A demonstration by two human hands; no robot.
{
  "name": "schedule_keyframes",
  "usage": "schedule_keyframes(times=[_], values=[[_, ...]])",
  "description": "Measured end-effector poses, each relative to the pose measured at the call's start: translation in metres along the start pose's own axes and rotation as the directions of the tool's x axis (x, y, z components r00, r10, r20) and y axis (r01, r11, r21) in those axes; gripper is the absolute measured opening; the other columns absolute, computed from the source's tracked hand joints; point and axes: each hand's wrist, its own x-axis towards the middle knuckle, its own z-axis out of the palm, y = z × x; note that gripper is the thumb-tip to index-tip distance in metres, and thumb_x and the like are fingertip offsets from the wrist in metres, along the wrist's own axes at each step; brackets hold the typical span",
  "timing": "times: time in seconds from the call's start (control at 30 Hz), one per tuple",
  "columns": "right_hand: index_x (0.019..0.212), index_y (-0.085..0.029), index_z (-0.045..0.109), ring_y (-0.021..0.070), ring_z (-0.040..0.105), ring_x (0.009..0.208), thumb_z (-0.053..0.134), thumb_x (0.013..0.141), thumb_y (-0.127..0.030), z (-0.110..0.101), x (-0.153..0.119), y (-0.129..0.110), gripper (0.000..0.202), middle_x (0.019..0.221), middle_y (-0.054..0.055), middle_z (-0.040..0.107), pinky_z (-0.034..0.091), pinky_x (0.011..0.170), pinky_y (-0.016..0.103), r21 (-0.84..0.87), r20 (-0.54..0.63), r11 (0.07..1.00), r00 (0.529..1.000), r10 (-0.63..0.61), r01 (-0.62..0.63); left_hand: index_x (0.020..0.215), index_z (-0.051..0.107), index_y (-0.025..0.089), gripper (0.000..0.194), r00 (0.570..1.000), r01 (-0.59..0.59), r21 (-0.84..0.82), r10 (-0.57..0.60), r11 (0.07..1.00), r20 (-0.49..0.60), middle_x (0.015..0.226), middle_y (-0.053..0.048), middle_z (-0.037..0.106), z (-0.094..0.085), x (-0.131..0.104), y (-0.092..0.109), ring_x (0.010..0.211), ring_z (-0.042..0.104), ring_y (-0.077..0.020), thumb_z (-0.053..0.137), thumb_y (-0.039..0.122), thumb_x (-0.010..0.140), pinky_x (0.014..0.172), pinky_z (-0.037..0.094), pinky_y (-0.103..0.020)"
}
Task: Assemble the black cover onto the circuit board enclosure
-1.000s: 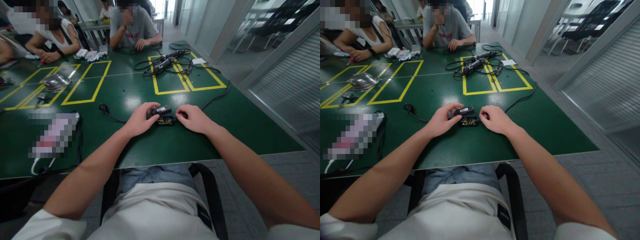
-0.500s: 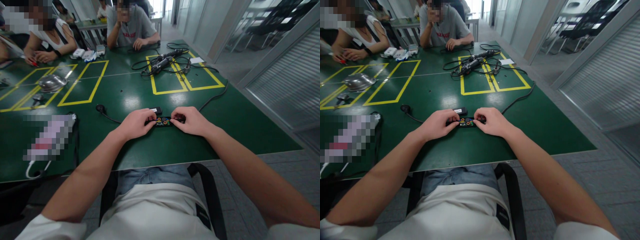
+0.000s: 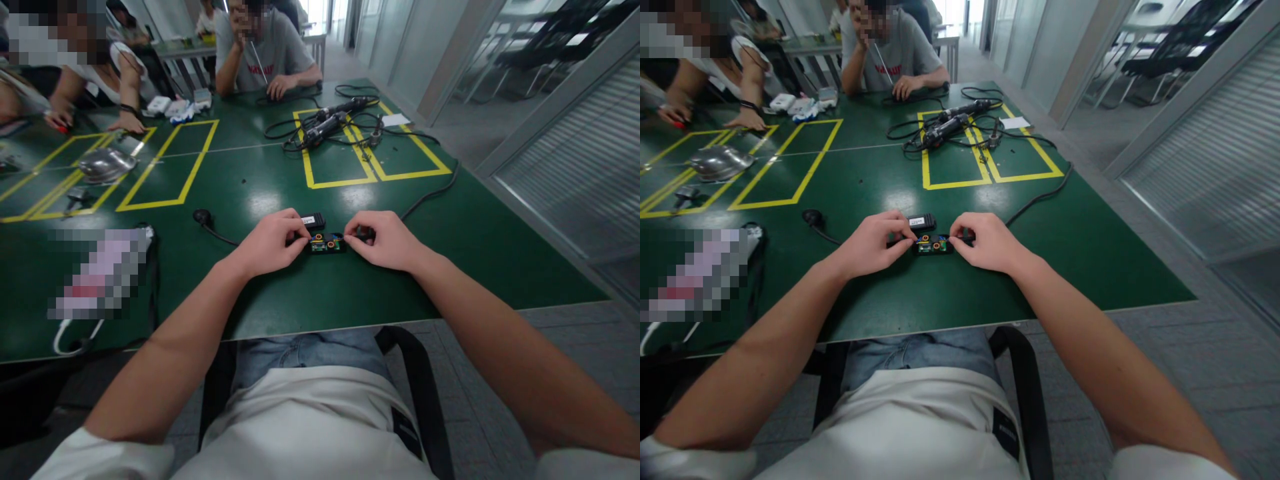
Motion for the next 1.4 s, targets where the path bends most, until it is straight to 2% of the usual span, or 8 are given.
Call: schedule_keyframes(times=[0.27, 0.47, 0.7, 0.8, 0.93, 1.03, 1.13, 1.4], values=[[0.084, -0.024, 0.070, 0.0229, 0.065, 0.073, 0.071, 0.090, -0.031, 0.001, -0.001, 0.006, 0.009, 0.079, 0.004, 0.073, 0.048, 0.072, 0.037, -0.016, 0.036, 0.998, 0.997, 0.063, -0.062, 0.102, 0.087, 0.023, 0.016, 0.999, -0.025, -0.002, 0.025, 1.000, 0.031, 0.117, -0.009, 0.076, -0.002, 0.001, -0.011, 0.106, 0.073, -0.0256, 0.072, 0.025, 0.097, 0.106, 0.060, -0.046], [0.080, -0.025, 0.066, 0.0229, 0.063, 0.073, 0.071, 0.088, -0.029, -0.001, 0.001, 0.006, 0.010, 0.079, 0.004, 0.072, 0.047, 0.073, 0.037, -0.021, 0.036, 0.999, 0.999, 0.037, -0.036, 0.130, 0.087, 0.024, 0.038, 0.998, 0.029, 0.118, -0.023, 0.993, -0.050, 0.139, -0.011, 0.080, 0.004, 0.006, -0.018, 0.130, 0.072, -0.0310, 0.056, 0.023, 0.106, 0.122, 0.052, -0.055], [0.083, -0.024, 0.068, 0.0225, 0.062, 0.072, 0.067, 0.091, -0.027, -0.002, 0.003, 0.007, 0.008, 0.080, 0.005, 0.072, 0.045, 0.072, 0.036, -0.020, 0.061, 0.998, 0.997, 0.057, -0.056, 0.122, 0.088, 0.025, 0.026, 0.979, 0.187, 0.135, -0.174, 0.973, -0.103, 0.126, -0.010, 0.086, 0.007, 0.006, -0.027, 0.118, 0.076, -0.0320, 0.077, 0.028, 0.099, 0.111, 0.059, -0.050], [0.085, -0.024, 0.068, 0.0220, 0.062, 0.073, 0.065, 0.094, -0.026, -0.001, 0.003, 0.008, 0.010, 0.080, 0.004, 0.072, 0.044, 0.072, 0.035, -0.045, 0.073, 0.998, 0.996, 0.054, -0.051, 0.124, 0.086, 0.023, 0.026, 0.984, 0.137, 0.134, -0.119, 0.981, -0.129, 0.127, -0.011, 0.085, 0.004, 0.004, -0.016, 0.119, 0.074, -0.0317, 0.075, 0.028, 0.102, 0.110, 0.057, -0.050], [0.086, -0.023, 0.068, 0.0233, 0.064, 0.077, 0.057, 0.099, -0.022, 0.001, 0.005, 0.010, 0.017, 0.085, 0.006, 0.074, 0.044, 0.076, 0.034, -0.088, 0.091, 0.995, 0.994, 0.055, -0.047, 0.133, 0.082, 0.024, 0.031, 0.991, -0.046, 0.058, 0.053, 0.997, -0.124, 0.133, -0.010, 0.082, 0.002, 0.001, 0.002, 0.124, 0.072, -0.0296, 0.069, 0.033, 0.107, 0.113, 0.055, -0.049], [0.088, -0.023, 0.069, 0.0250, 0.066, 0.083, 0.055, 0.100, -0.020, 0.003, 0.005, 0.012, 0.019, 0.090, 0.008, 0.077, 0.046, 0.080, 0.035, -0.093, 0.090, 0.995, 0.994, 0.057, -0.048, 0.130, 0.084, 0.024, 0.030, 0.992, -0.128, 0.027, 0.128, 0.991, 0.001, 0.131, -0.011, 0.082, 0.003, 0.000, 0.006, 0.120, 0.073, -0.0287, 0.069, 0.030, 0.106, 0.112, 0.056, -0.049], [0.088, -0.023, 0.071, 0.0258, 0.067, 0.084, 0.054, 0.100, -0.020, 0.005, 0.004, 0.012, 0.020, 0.091, 0.008, 0.078, 0.047, 0.082, 0.036, -0.094, 0.081, 0.994, 0.995, 0.059, -0.051, 0.129, 0.086, 0.023, 0.030, 0.990, -0.117, 0.022, 0.115, 0.993, 0.084, 0.128, -0.011, 0.081, 0.005, 0.000, 0.003, 0.116, 0.074, -0.0285, 0.071, 0.029, 0.104, 0.111, 0.057, -0.048], [0.088, -0.022, 0.072, 0.0251, 0.065, 0.079, 0.056, 0.099, -0.023, 0.005, 0.005, 0.017, 0.019, 0.089, 0.008, 0.077, 0.046, 0.079, 0.037, -0.094, 0.065, 0.994, 0.996, 0.058, -0.051, 0.132, 0.081, 0.023, 0.031, 1.000, 0.012, -0.042, -0.012, 0.999, 0.006, 0.122, -0.008, 0.081, 0.007, 0.003, 0.004, 0.107, 0.074, -0.0251, 0.065, 0.028, 0.106, 0.104, 0.059, -0.043]])
